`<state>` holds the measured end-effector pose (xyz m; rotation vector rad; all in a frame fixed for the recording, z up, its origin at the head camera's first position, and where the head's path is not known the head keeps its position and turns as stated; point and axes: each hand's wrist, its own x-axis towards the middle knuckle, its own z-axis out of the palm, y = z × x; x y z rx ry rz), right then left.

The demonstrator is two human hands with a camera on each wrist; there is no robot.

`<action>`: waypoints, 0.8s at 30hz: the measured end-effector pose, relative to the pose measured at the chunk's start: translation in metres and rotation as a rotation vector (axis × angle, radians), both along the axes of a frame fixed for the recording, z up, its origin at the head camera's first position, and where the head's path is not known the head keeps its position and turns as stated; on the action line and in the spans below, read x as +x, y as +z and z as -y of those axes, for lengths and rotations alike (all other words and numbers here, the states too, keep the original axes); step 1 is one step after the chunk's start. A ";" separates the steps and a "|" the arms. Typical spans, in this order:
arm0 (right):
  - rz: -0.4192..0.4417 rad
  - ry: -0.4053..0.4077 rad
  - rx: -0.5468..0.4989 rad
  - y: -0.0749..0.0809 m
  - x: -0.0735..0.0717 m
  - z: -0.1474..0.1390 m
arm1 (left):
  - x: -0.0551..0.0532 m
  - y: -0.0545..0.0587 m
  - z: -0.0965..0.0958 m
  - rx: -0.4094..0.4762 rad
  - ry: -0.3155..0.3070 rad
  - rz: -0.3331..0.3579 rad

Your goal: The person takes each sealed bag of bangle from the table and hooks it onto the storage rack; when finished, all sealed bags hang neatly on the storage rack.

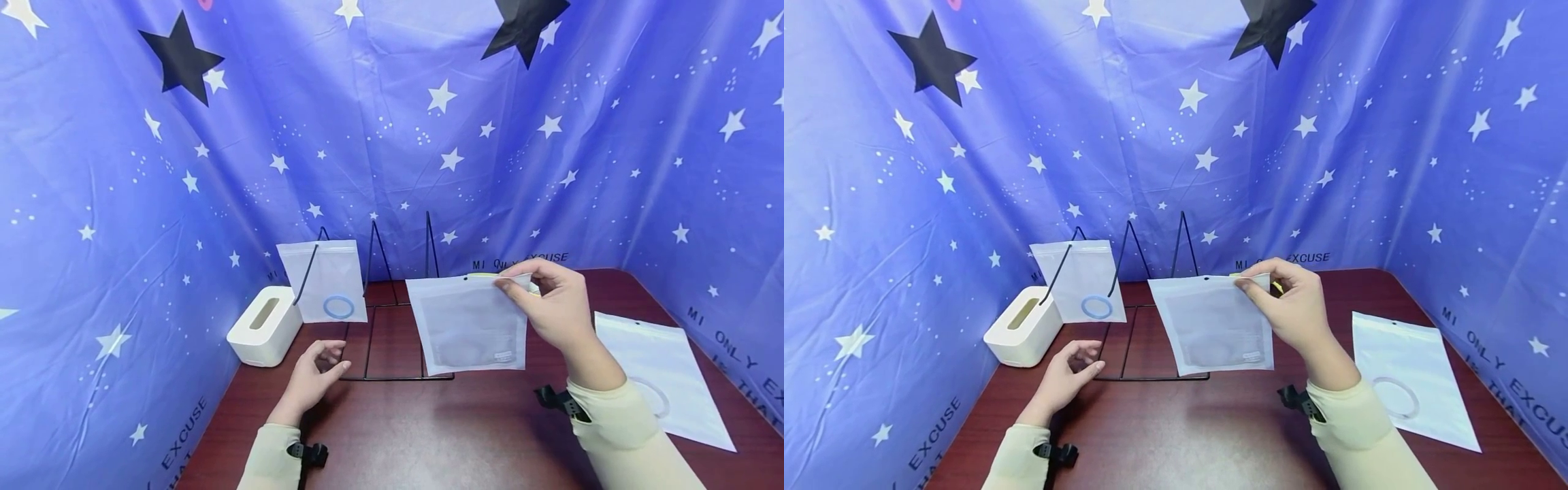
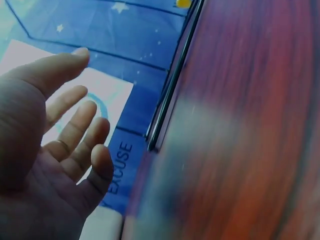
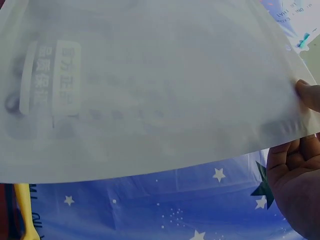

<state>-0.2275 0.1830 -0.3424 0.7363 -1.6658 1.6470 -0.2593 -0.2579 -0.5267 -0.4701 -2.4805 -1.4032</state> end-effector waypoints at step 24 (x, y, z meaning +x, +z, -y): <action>0.051 -0.036 0.050 -0.014 -0.013 0.029 | 0.017 0.019 -0.076 0.113 -0.266 -0.077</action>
